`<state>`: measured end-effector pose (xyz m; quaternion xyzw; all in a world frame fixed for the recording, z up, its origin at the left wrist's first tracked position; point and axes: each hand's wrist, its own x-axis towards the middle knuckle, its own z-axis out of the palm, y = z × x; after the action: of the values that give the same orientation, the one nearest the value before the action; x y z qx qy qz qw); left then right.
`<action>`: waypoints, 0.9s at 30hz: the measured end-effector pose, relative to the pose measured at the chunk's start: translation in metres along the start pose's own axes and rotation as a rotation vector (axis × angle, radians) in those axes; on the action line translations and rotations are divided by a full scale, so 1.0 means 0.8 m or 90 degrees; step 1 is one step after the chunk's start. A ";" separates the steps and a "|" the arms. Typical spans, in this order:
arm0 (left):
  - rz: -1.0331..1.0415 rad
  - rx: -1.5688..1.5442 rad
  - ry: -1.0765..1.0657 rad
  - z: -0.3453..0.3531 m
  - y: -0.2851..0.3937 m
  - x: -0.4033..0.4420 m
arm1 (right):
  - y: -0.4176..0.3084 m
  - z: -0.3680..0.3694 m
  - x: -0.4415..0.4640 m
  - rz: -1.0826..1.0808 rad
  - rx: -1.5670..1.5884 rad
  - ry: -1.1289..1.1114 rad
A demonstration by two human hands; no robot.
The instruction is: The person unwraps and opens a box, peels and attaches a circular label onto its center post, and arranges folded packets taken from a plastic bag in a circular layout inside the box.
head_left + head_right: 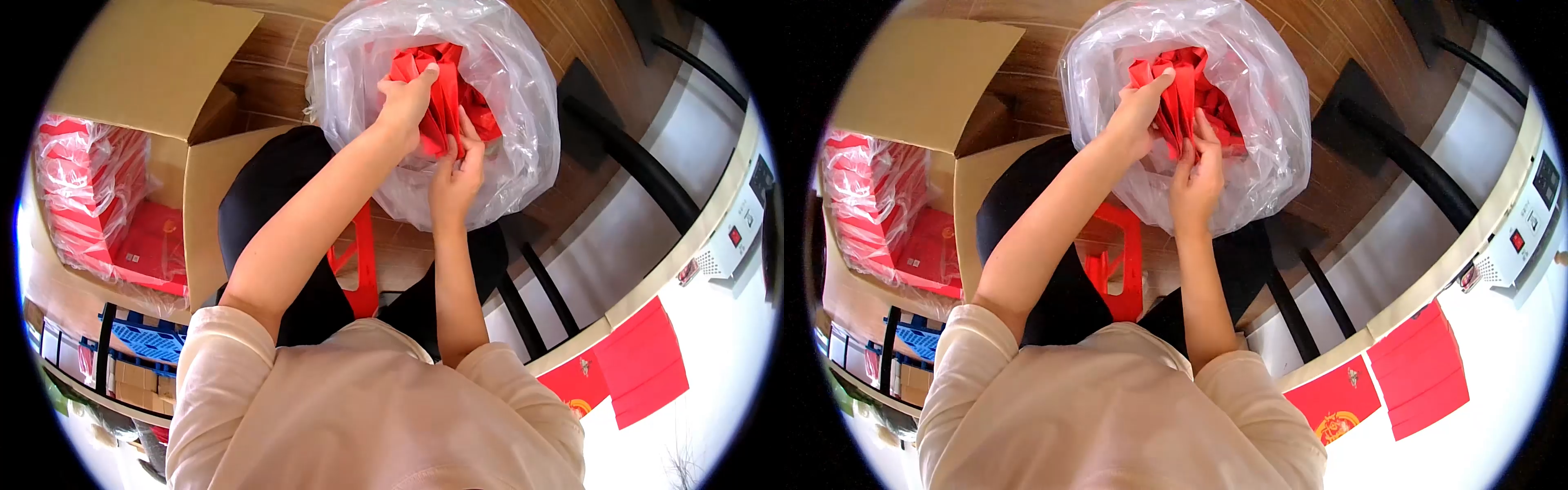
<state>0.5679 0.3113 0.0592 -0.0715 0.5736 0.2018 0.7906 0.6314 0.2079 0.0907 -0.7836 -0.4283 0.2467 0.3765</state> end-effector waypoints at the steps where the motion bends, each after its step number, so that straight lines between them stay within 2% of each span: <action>1: -0.001 -0.001 -0.004 0.001 -0.002 -0.001 | -0.001 0.001 0.000 -0.015 0.073 0.001; 4: 0.011 -0.036 -0.054 0.009 0.003 -0.004 | 0.000 -0.002 0.002 -0.014 0.141 -0.050; 5: 0.059 0.030 0.013 0.015 0.003 -0.005 | 0.006 -0.009 0.007 -0.015 0.142 -0.054; 6: 0.104 0.097 0.080 0.018 0.002 -0.008 | 0.013 -0.020 0.014 -0.040 0.120 -0.116; 7: 0.202 0.145 0.049 0.016 0.002 -0.011 | 0.018 -0.026 0.018 -0.065 0.098 -0.176; 8: 0.201 0.146 0.050 0.012 0.002 -0.009 | 0.025 -0.023 0.020 -0.064 0.098 -0.176; 10: 0.334 0.235 0.041 0.006 0.006 -0.008 | 0.035 -0.007 0.032 0.215 0.368 -0.129; 11: 0.320 0.227 0.079 0.008 0.008 -0.010 | 0.051 0.006 0.048 0.188 0.370 -0.092; 12: 0.321 0.228 0.083 0.010 0.016 -0.017 | 0.066 0.023 0.064 0.275 0.309 -0.039; 13: 0.265 0.127 0.066 0.013 0.023 -0.024 | 0.087 0.043 0.085 0.361 0.245 0.017; 14: 0.207 0.027 0.048 0.016 0.027 -0.025 | 0.163 0.068 0.104 0.492 0.236 0.040; 16: 0.188 0.006 0.069 0.009 0.018 -0.005 | 0.209 0.110 0.139 0.452 0.153 0.040; 19: 0.103 -0.138 -0.089 0.002 0.019 -0.003 | 0.232 0.147 0.179 0.363 0.066 0.019; 22: 0.083 -0.182 -0.037 0.008 0.012 0.002 | 0.229 0.148 0.192 0.283 -0.014 0.017; 24: 0.050 -0.189 -0.037 0.010 0.009 0.010 | 0.219 0.127 0.178 0.146 -0.079 0.051; 26: 0.124 -0.155 -0.001 0.014 0.001 0.017 | 0.201 0.097 0.147 0.025 -0.123 0.078; 27: 0.129 -0.156 0.019 0.021 0.000 0.013 | 0.188 0.077 0.125 0.011 -0.137 0.082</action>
<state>0.5853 0.3193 0.0550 -0.1118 0.5608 0.3480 0.7429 0.7121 0.2643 -0.0730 -0.8372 -0.4206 0.1519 0.3148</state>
